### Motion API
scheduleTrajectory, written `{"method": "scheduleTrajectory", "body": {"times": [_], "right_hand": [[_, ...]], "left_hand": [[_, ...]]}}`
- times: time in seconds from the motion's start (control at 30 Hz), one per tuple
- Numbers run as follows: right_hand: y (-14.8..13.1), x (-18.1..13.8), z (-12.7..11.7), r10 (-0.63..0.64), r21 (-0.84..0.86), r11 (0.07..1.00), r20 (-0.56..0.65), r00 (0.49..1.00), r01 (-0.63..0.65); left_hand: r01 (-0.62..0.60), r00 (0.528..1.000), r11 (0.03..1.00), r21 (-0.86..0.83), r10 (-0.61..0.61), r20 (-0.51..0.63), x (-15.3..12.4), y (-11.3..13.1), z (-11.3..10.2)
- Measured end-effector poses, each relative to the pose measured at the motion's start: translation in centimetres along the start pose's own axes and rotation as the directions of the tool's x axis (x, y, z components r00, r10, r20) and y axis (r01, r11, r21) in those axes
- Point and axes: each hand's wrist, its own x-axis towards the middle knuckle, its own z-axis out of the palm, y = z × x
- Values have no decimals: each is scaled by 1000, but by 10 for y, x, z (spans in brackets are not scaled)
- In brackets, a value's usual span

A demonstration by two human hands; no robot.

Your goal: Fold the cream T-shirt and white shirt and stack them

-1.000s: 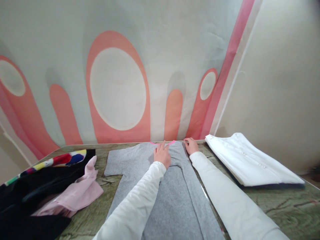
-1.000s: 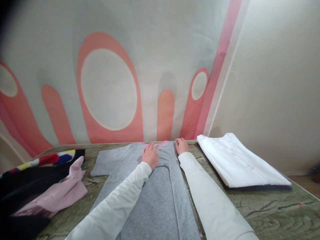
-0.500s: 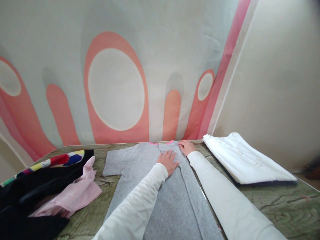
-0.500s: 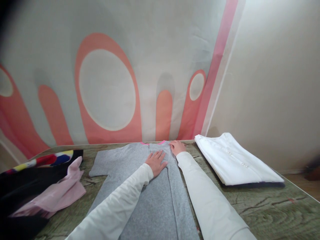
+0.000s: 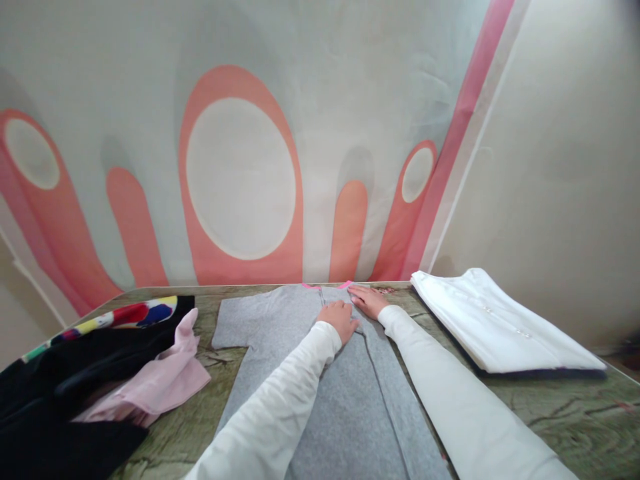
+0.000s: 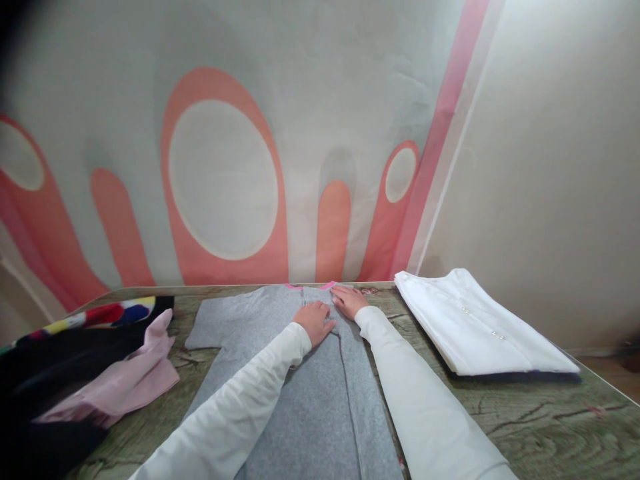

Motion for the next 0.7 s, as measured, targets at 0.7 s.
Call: {"method": "scheduleTrajectory", "body": {"times": [0.7], "right_hand": [[-26, 2, 1, -116, 24, 993, 92, 989, 114]], "left_hand": [[129, 992, 991, -47, -128, 23, 4, -10, -9]]}}
